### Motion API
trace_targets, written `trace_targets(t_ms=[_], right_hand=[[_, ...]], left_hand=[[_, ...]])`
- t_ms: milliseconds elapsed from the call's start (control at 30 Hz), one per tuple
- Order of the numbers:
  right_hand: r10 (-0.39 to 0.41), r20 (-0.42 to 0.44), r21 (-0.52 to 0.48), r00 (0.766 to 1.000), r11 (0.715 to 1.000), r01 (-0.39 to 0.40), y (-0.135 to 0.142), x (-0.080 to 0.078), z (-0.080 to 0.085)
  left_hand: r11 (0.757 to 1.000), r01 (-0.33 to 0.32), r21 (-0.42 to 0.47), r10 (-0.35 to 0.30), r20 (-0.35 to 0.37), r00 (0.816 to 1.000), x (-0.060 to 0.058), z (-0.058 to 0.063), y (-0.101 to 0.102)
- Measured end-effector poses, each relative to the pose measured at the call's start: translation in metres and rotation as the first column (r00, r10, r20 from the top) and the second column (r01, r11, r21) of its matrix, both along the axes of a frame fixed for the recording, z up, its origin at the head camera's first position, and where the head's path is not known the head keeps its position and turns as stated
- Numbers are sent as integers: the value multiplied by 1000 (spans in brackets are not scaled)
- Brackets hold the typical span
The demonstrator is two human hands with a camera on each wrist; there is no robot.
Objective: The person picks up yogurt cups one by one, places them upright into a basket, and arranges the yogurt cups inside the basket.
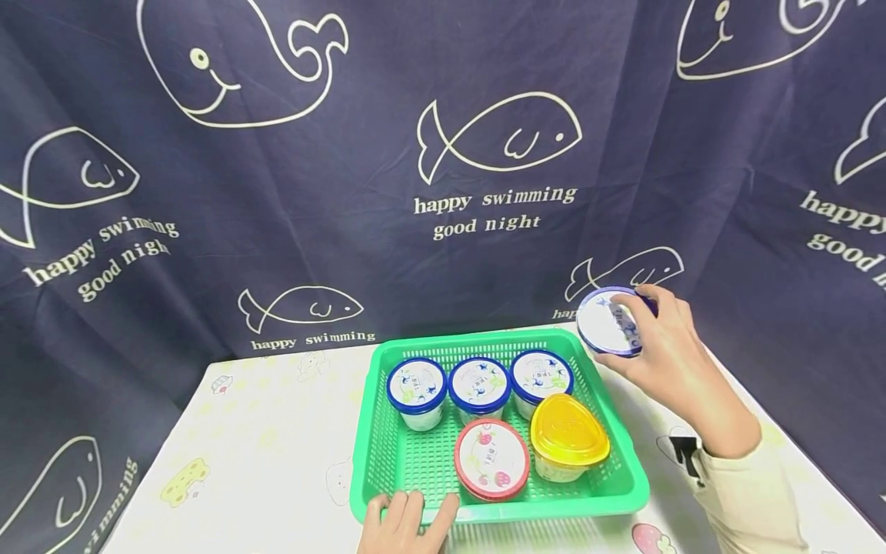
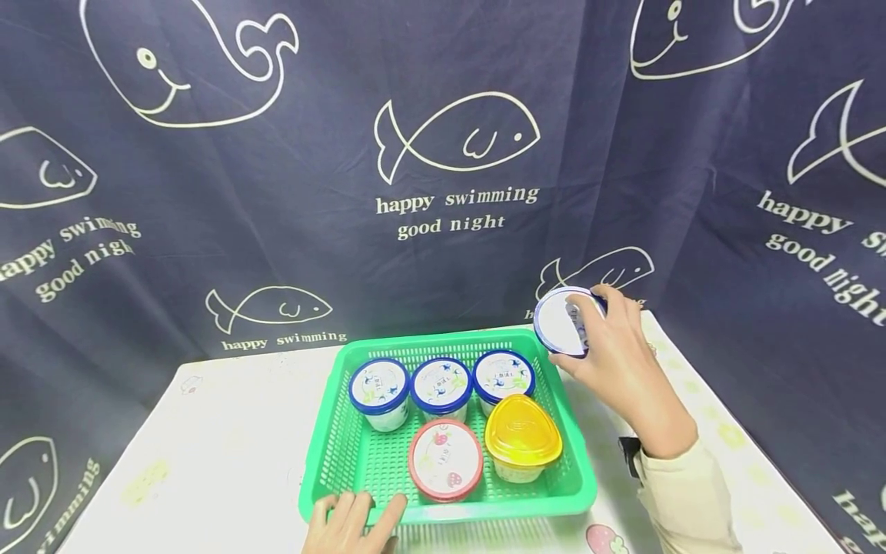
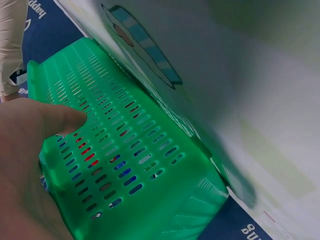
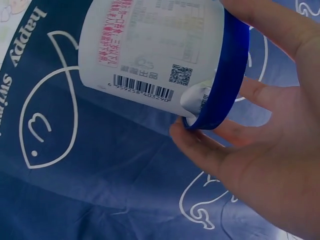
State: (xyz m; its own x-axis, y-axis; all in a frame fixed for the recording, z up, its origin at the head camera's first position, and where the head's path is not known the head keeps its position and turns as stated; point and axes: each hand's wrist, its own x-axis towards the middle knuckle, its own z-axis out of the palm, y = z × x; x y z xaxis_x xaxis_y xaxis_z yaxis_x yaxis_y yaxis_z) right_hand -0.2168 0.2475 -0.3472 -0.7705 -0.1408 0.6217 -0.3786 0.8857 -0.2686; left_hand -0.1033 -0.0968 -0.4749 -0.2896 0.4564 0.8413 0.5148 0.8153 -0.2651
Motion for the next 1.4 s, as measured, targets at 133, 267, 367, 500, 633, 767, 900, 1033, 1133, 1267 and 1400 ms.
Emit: trace_targets(t_ms=[133,267,367,500,633,767,900,1033,1133,1267,1400], right_hand=[[29,-44,3,999,1000,-29,-8,5,4],[72,-82,20,994,997,-71,-17,10,9],[91,-85,30,992,996,-88,-25,14,11],[120,-72,39,990,992,-118,-39,17,13],[168,-65,49,984,985,-165,-50,21,13],[206,-56,54,977,978,-203,-60,22,11],[225,-31,59,974,973,-223,-70,22,7],[245,-19,76,969,967,-243,-79,23,8],[290,-7,74,957,955,-288,-86,22,11],[358,42,64,933,931,-360,-100,23,14],[399,117,59,910,912,-407,-114,25,17]], left_hand=[[1000,-5,-3,5,19,1000,1,1,0],[1000,-8,-5,8,5,1000,1,2,-1],[1000,-6,-8,6,6,1000,1,2,-1],[1000,-19,-11,19,48,999,2,-2,-5],[999,-38,-38,43,137,990,3,-12,-8],[998,-40,-55,50,193,980,3,-19,-7],[998,-36,-49,45,190,981,3,-21,-7],[998,-33,-48,40,150,988,1,-20,-6],[999,-29,-43,34,121,992,-1,-15,-5],[999,-22,-36,26,97,995,0,-4,-3],[999,-14,-39,17,75,997,2,3,-2]])
